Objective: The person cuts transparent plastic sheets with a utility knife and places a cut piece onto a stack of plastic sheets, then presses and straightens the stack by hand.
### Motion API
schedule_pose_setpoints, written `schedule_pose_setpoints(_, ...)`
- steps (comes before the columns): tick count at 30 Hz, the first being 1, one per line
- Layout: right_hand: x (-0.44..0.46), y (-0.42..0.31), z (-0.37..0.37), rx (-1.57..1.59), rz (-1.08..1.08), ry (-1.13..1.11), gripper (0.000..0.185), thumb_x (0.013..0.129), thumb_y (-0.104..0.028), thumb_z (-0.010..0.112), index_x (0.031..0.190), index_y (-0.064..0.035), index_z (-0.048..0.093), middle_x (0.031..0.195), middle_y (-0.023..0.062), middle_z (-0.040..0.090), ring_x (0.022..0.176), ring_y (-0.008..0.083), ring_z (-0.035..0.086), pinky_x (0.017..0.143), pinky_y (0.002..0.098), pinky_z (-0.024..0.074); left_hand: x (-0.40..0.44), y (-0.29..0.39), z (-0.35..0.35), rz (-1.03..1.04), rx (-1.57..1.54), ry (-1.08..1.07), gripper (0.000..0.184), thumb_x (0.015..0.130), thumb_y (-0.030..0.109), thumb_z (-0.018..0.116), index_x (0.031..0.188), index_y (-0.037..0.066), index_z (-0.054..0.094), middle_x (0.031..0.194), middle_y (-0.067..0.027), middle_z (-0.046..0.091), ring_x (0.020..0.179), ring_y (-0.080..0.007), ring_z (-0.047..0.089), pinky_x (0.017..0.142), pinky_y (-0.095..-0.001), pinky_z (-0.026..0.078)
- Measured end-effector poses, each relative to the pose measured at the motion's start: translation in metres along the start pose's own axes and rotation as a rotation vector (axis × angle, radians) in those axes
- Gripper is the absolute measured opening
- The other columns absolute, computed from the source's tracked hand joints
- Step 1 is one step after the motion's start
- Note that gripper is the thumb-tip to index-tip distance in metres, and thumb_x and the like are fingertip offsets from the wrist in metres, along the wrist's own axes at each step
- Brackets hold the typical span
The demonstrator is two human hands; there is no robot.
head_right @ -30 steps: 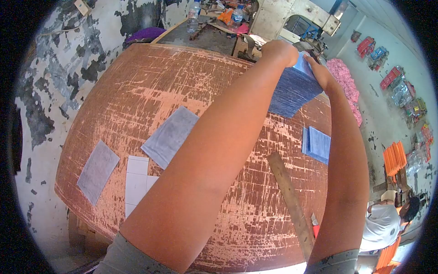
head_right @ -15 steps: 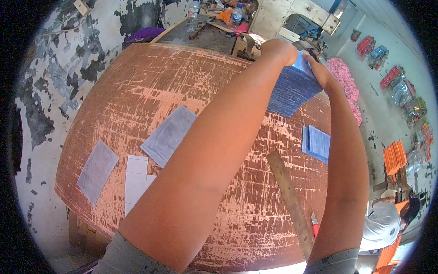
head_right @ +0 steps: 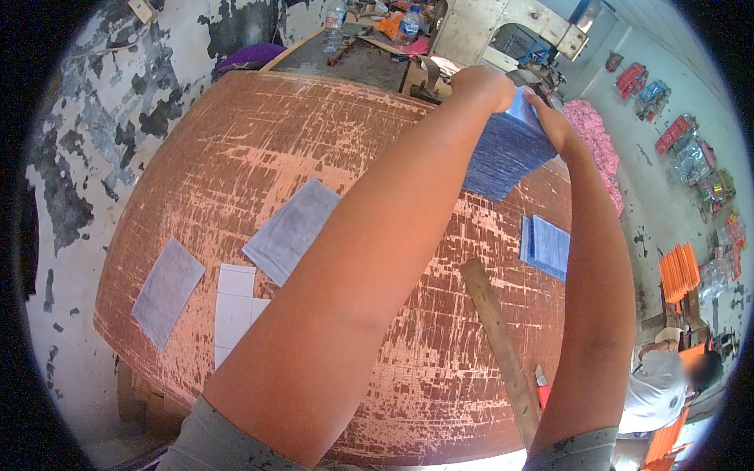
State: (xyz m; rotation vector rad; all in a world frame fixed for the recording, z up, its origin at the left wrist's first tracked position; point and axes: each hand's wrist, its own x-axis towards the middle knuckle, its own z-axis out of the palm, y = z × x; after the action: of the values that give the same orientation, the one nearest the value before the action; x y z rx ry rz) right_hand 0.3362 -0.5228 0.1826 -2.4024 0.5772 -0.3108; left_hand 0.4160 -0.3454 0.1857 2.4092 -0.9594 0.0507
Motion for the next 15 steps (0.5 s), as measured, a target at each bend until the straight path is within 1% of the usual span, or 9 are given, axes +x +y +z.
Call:
schedule_pose_setpoints(4,0.003,0.003,0.000,-0.019,0.015,0.007,0.083,0.091,-0.071,0.047,0.132,0.0003,0.062,0.126,0.0211,0.064,0.112,0.0284,0.061,0.100,0.0348,0.0415,0.001,0.000,0.001,-0.005,0.002,0.001,0.038,0.092,0.018,0.054,0.125,0.009,0.070,0.134,-0.0166,0.064,0.122,-0.0330,0.063,0.095,-0.0467,0.052)
schedule_pose_setpoints(9,0.002,0.002,0.000,0.008,-0.015,0.000,0.078,0.094,-0.067,0.047,0.132,-0.0004,0.061,0.124,0.0201,0.065,0.109,0.0264,0.061,0.100,0.0338,0.0411,0.004,0.000,0.003,-0.002,0.012,0.002,0.037,0.093,0.019,0.054,0.124,0.011,0.071,0.134,-0.0164,0.064,0.121,-0.0328,0.064,0.094,-0.0467,0.052)
schedule_pose_setpoints(12,-0.002,-0.002,0.002,0.018,-0.017,0.006,0.076,0.095,-0.066,0.046,0.132,-0.0006,0.061,0.122,0.0191,0.066,0.108,0.0256,0.061,0.099,0.0337,0.0412,0.004,0.000,0.002,-0.002,0.024,-0.019,0.037,0.093,0.019,0.054,0.124,0.010,0.071,0.133,-0.0168,0.064,0.121,-0.0328,0.063,0.094,-0.0465,0.052)
schedule_pose_setpoints(15,-0.005,-0.004,0.003,0.001,-0.015,0.022,0.077,0.095,-0.066,0.046,0.131,-0.0007,0.061,0.122,0.0189,0.066,0.107,0.0254,0.061,0.099,0.0335,0.0414,0.003,0.000,0.002,-0.015,-0.016,0.002,0.037,0.092,0.019,0.056,0.124,0.010,0.071,0.133,-0.0172,0.064,0.121,-0.0332,0.064,0.093,-0.0465,0.052)
